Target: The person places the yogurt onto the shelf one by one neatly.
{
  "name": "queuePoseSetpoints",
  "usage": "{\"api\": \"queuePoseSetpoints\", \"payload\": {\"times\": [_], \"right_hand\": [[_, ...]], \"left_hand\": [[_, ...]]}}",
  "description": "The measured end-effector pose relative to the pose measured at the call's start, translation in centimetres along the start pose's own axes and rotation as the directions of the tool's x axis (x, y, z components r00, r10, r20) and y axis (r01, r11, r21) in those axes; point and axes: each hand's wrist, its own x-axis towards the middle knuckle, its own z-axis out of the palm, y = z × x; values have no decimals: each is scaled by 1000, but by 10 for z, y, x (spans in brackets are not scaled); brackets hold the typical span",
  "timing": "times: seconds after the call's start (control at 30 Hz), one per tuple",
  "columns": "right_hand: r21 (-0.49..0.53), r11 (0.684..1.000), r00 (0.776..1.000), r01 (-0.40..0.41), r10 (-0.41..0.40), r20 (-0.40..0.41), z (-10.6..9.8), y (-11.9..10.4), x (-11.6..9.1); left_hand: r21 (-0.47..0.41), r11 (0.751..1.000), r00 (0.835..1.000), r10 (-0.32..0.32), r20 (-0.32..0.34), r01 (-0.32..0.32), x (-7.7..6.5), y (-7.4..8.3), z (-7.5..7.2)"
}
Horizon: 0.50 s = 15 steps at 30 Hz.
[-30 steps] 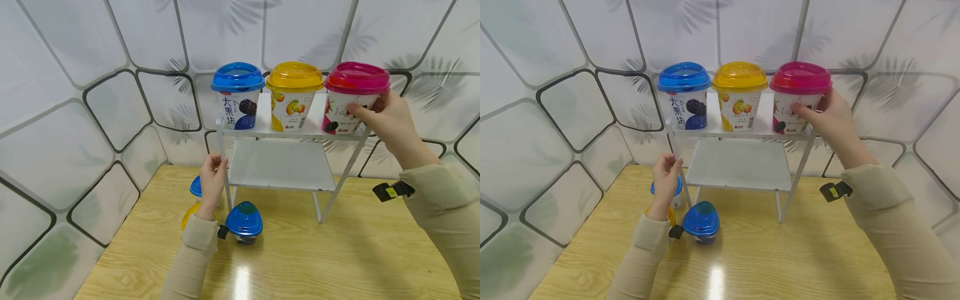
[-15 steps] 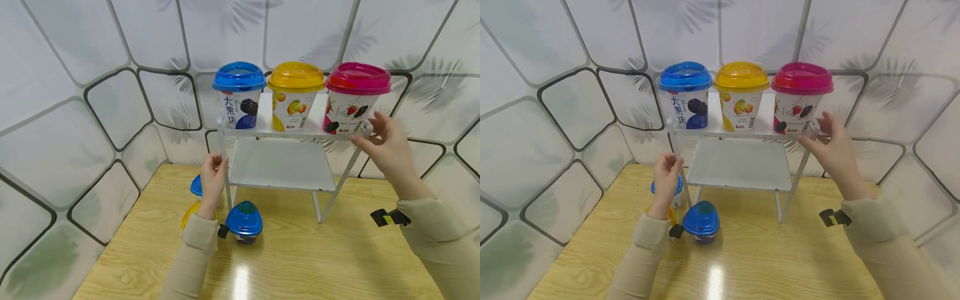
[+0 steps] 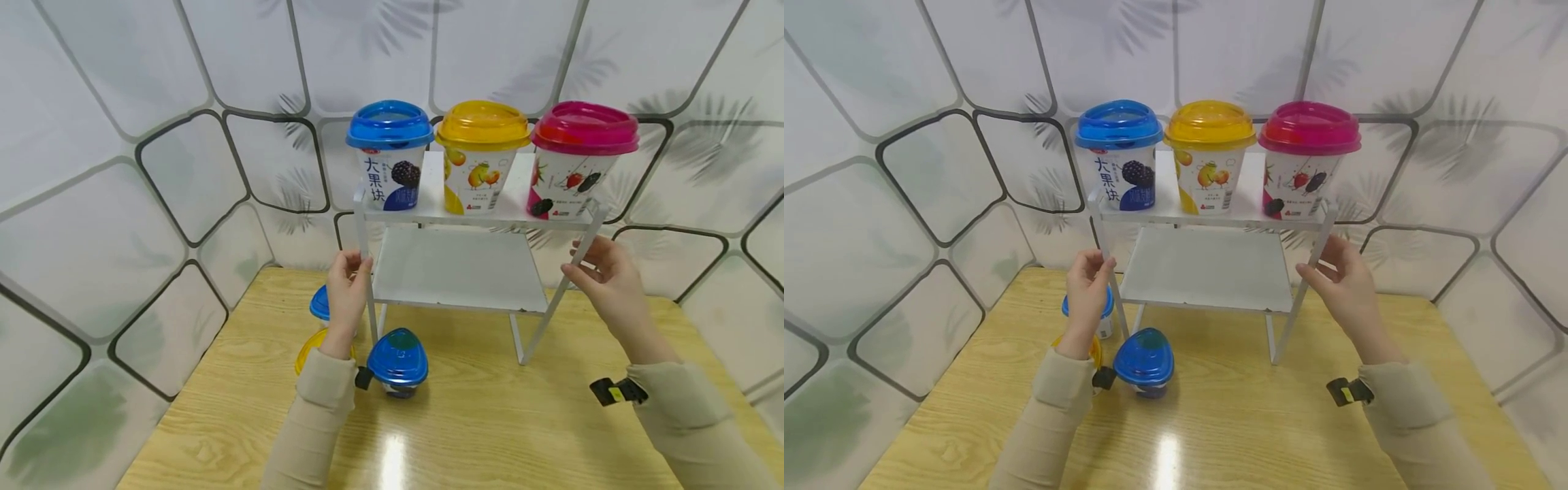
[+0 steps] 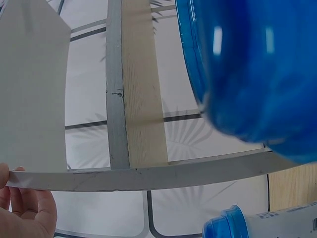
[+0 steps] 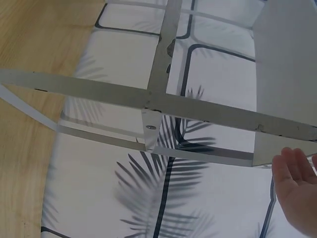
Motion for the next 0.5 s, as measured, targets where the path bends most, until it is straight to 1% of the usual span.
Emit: {"api": "queuePoseSetpoints", "payload": {"times": [0.17, 0.43, 0.5], "right_hand": [[42, 998, 999, 47, -46, -7, 4, -4, -2], [82, 994, 998, 66, -65, -16, 8, -7, -2], [95, 993, 997, 73, -71, -22, 9, -7, -2]], "left_hand": [[-4, 1000, 1000, 4, -4, -4, 1, -1, 0], [2, 1000, 1000, 2, -7, -2, 0, -1, 1], [-4, 1000, 1000, -3, -6, 3, 2, -8, 1]]}}
